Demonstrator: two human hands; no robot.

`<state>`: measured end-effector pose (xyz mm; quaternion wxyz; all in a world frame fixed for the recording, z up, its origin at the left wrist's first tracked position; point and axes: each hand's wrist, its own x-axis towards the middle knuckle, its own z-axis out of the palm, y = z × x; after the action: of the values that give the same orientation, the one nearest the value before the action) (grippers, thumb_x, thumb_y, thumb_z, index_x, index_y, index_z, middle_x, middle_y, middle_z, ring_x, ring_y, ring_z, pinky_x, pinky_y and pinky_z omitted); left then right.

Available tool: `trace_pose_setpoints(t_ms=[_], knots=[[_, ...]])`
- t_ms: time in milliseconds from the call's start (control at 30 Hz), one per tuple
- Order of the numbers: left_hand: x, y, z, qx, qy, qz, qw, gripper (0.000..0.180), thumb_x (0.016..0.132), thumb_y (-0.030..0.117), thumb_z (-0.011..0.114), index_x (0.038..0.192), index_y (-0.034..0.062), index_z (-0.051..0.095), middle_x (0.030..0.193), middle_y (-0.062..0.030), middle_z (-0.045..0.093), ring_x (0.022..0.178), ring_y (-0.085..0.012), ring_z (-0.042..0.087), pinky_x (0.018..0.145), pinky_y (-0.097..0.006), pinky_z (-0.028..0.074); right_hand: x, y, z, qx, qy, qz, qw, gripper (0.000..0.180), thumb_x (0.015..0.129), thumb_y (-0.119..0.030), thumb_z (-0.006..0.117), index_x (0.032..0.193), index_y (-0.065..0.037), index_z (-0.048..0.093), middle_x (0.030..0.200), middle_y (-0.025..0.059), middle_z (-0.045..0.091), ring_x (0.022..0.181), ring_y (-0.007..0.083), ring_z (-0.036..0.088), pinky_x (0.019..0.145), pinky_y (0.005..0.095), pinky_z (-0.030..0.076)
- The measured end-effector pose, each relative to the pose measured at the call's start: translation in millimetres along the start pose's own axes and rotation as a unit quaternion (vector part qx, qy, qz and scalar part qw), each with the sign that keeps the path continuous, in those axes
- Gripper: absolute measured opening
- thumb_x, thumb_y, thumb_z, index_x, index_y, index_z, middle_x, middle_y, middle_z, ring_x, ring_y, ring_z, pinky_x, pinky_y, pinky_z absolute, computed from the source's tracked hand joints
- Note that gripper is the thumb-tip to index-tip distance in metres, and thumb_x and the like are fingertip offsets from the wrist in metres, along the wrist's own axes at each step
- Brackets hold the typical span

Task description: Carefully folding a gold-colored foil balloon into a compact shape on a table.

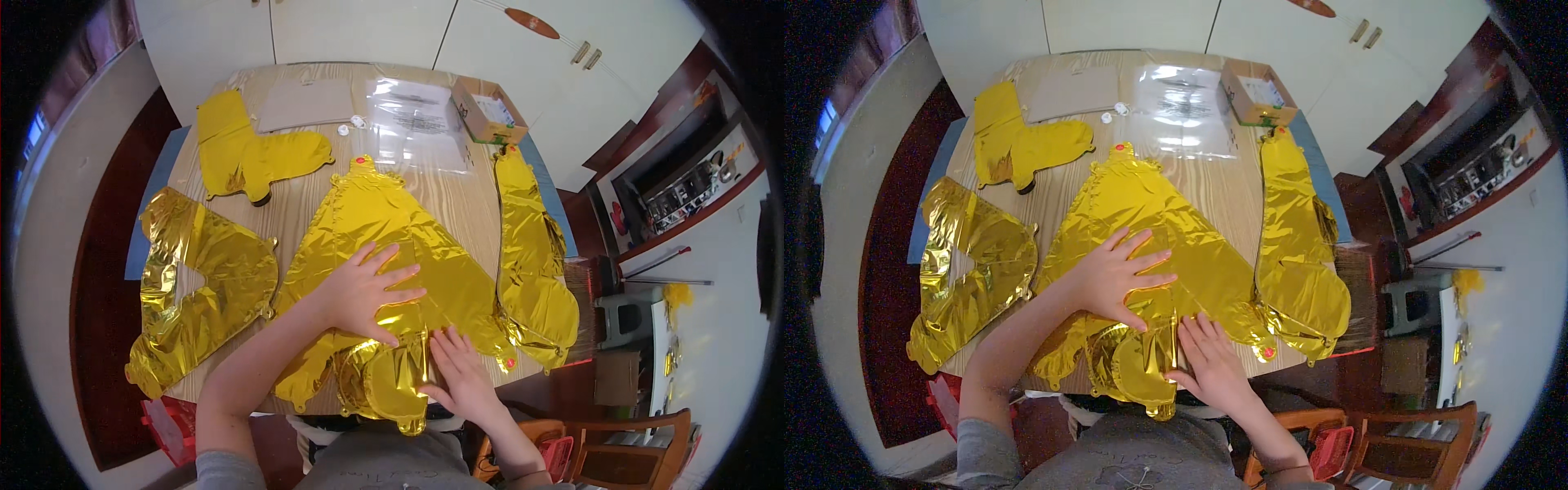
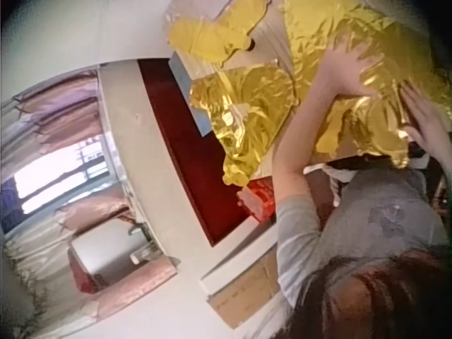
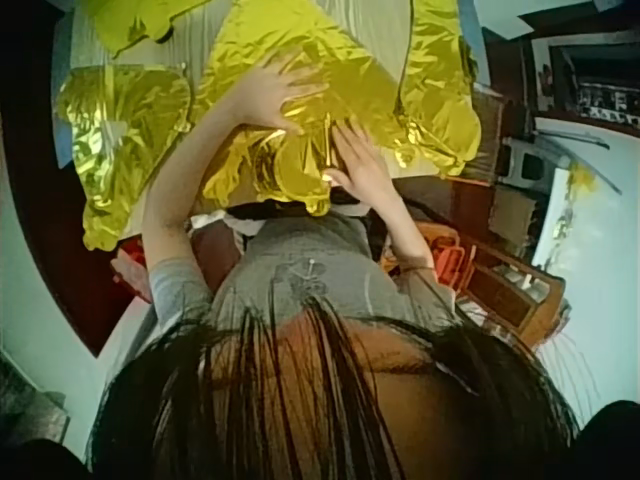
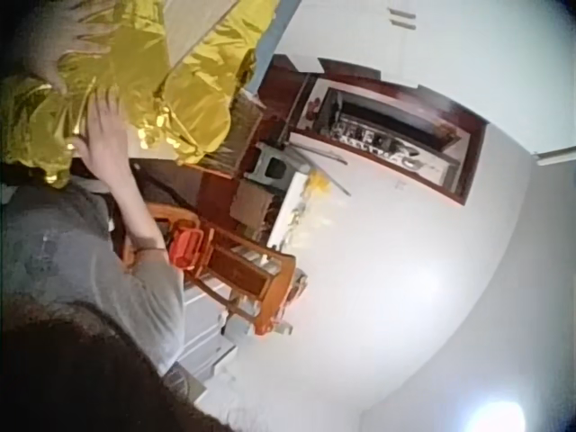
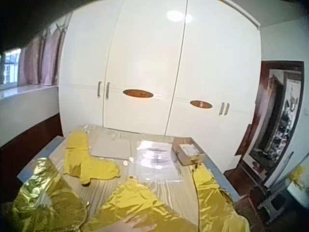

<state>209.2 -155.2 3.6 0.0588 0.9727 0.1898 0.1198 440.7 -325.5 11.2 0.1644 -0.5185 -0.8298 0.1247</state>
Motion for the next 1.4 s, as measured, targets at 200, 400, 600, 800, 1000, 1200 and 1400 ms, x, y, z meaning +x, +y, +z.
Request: trace_pose_setpoints(t_ms=[200, 400, 600, 800, 1000, 1200, 1400], knots=[[-1, 0, 1, 0.001, 0.007, -0.002, 1.000, 0.087, 0.070, 0.080, 0.057, 0.140, 0.0307, 0.049, 0.150, -0.0060, 0.041, 0.139, -0.0415, 0.031, 0.111, -0.062, 0.024, 0, -4, 1, -0.063, -0.029, -0.027, 0.997, 0.071, 0.085, -0.049, 0.065, 0.133, 0.001, 0.051, 0.141, 0.0177, 0.048, 0.136, 0.0359, 0.040, 0.112, 0.0524, 0.030], [-1, 0, 2, 0.002, 0.016, 0.002, 1.000, 0.087, 0.069, 0.081, 0.057, 0.140, 0.0306, 0.050, 0.149, -0.0057, 0.042, 0.138, -0.0415, 0.032, 0.110, -0.062, 0.025, 2, -8, 0, -0.102, -0.032, -0.031, 0.994, 0.067, 0.087, -0.050, 0.062, 0.134, -0.004, 0.053, 0.142, 0.0118, 0.049, 0.136, 0.0329, 0.040, 0.112, 0.0514, 0.028], [-1, 0, 1, -0.001, 0.015, 0.002, 1.000, 0.088, 0.068, 0.081, 0.058, 0.139, 0.0302, 0.050, 0.149, -0.0058, 0.042, 0.138, -0.0416, 0.032, 0.110, -0.063, 0.025, 2, -6, 0, -0.105, -0.059, -0.031, 0.992, 0.069, 0.087, -0.055, 0.059, 0.137, -0.009, 0.052, 0.145, 0.0082, 0.047, 0.137, 0.0341, 0.037, 0.112, 0.0524, 0.027], [-1, 0, 2, 0.004, 0.015, 0.001, 1.000, 0.089, 0.067, 0.081, 0.059, 0.139, 0.0291, 0.051, 0.149, -0.0060, 0.041, 0.138, -0.0420, 0.032, 0.110, -0.063, 0.025, 16, 3, -10, -0.099, -0.104, -0.040, 0.989, 0.093, 0.076, -0.071, 0.059, 0.143, -0.009, 0.044, 0.149, 0.0088, 0.042, 0.140, 0.0426, 0.030, 0.112, 0.0582, 0.022], [0, 1, -1, 0.004, 0.009, 0.000, 1.000, 0.090, 0.065, 0.080, 0.061, 0.138, 0.0288, 0.052, 0.149, -0.0061, 0.041, 0.138, -0.0423, 0.032, 0.110, -0.062, 0.025, 24, 10, -12, -0.106, -0.122, -0.054, 0.985, 0.107, 0.068, -0.079, 0.058, 0.146, -0.009, 0.039, 0.152, 0.0090, 0.037, 0.140, 0.0467, 0.027, 0.112, 0.0617, 0.020], [1, 1, -1, 0.001, 0.014, 0.000, 1.000, 0.087, 0.067, 0.078, 0.061, 0.137, 0.0285, 0.053, 0.148, -0.0054, 0.043, 0.137, -0.0418, 0.034, 0.111, -0.061, 0.023, 7, 11, -14, -0.113, -0.144, -0.084, 0.980, 0.091, 0.078, -0.071, 0.057, 0.147, -0.014, 0.040, 0.153, 0.0033, 0.038, 0.142, 0.0413, 0.026, 0.112, 0.0616, 0.019], [0, 1, 0, 0.004, 0.012, 0.002, 1.000, 0.090, 0.064, 0.079, 0.062, 0.138, 0.0289, 0.051, 0.149, -0.0061, 0.042, 0.137, -0.0422, 0.034, 0.110, -0.062, 0.026, -10, 7, -21, -0.062, -0.147, -0.112, 0.981, 0.077, 0.080, -0.057, 0.064, 0.143, -0.017, 0.045, 0.149, 0.0008, 0.042, 0.142, 0.0340, 0.030, 0.113, 0.0611, 0.020]])
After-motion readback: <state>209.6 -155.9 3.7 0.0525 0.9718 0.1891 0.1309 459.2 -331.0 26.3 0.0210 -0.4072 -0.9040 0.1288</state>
